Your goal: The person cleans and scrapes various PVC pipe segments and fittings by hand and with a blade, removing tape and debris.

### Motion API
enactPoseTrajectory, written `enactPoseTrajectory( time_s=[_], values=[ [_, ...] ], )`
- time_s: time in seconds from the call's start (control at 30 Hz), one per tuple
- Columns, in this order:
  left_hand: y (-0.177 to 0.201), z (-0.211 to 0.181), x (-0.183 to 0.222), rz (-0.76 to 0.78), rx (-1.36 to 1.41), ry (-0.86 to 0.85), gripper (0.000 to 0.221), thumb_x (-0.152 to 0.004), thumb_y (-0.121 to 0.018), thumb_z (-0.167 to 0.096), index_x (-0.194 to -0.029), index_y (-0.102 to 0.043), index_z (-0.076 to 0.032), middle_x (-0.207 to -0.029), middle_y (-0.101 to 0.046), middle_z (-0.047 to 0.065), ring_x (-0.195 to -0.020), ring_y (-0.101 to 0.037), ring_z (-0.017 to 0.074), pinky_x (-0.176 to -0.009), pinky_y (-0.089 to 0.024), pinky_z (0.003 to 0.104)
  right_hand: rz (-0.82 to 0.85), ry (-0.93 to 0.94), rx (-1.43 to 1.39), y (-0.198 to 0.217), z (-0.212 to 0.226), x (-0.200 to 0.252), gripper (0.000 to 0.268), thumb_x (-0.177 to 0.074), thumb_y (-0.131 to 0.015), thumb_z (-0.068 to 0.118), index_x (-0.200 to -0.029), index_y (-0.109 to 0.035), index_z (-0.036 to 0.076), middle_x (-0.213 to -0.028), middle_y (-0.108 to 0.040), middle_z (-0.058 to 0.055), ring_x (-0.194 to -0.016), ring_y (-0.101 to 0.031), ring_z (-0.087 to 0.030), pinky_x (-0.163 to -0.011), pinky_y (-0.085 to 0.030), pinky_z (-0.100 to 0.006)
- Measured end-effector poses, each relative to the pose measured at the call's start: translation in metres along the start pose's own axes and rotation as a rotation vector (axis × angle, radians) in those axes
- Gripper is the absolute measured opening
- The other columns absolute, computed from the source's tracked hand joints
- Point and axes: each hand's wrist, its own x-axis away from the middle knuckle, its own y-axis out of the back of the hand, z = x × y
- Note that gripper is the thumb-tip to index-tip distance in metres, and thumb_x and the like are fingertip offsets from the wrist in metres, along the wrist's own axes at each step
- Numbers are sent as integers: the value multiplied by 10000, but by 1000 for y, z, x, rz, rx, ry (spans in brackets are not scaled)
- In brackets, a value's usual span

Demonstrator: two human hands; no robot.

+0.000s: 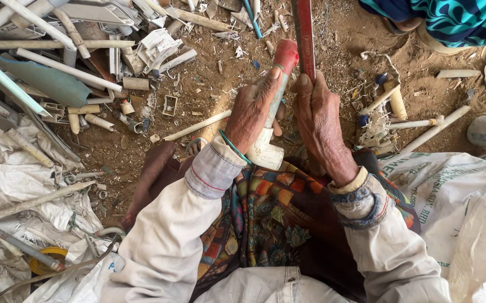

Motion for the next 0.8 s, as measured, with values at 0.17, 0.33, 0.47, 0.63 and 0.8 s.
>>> enactPoseTrajectory(
  time_s=[0.17,0.33,0.47,0.63,0.8],
  values=[
    [2,-3,1,6,5,-24,814,-946,-383,-759,-1198,-634,-27,-651,-582,25,-497,-632,126,-356,-592,299,-3,104,76,-11,-16,5,260,-1164,-391,233,-1082,-517,21,-617,-595,-38,-458,-584,-102,-346,-449,-305],
    [14,-16,4,-58,160,90,801,-915,-451,-741,-1078,-662,14,-616,-599,69,-451,-621,166,-377,-563,322,4,101,130,-25,-10,10,236,-1148,-409,176,-1072,-521,-17,-602,-589,-65,-420,-569,-147,-315,-428,-327],
    [14,-24,7,-18,133,41,830,-931,-445,-763,-1041,-683,24,-614,-592,69,-467,-627,159,-382,-563,312,-17,114,196,-12,8,12,236,-1149,-463,173,-1106,-540,-47,-569,-564,-123,-421,-570,-205,-381,-385,-396],
    [13,-25,8,-28,57,-14,836,-908,-388,-775,-1103,-661,-9,-610,-587,39,-441,-637,138,-349,-587,286,-10,159,173,-12,11,19,245,-1125,-456,177,-1106,-521,-59,-596,-580,-151,-452,-616,-250,-381,-399,-426],
    [18,-24,6,-72,183,-12,806,-969,-457,-737,-1160,-626,28,-657,-582,67,-486,-619,156,-388,-579,316,10,163,193,-18,8,19,236,-1147,-468,178,-1089,-521,-45,-631,-596,-163,-481,-616,-291,-428,-436,-438]
  ],
)
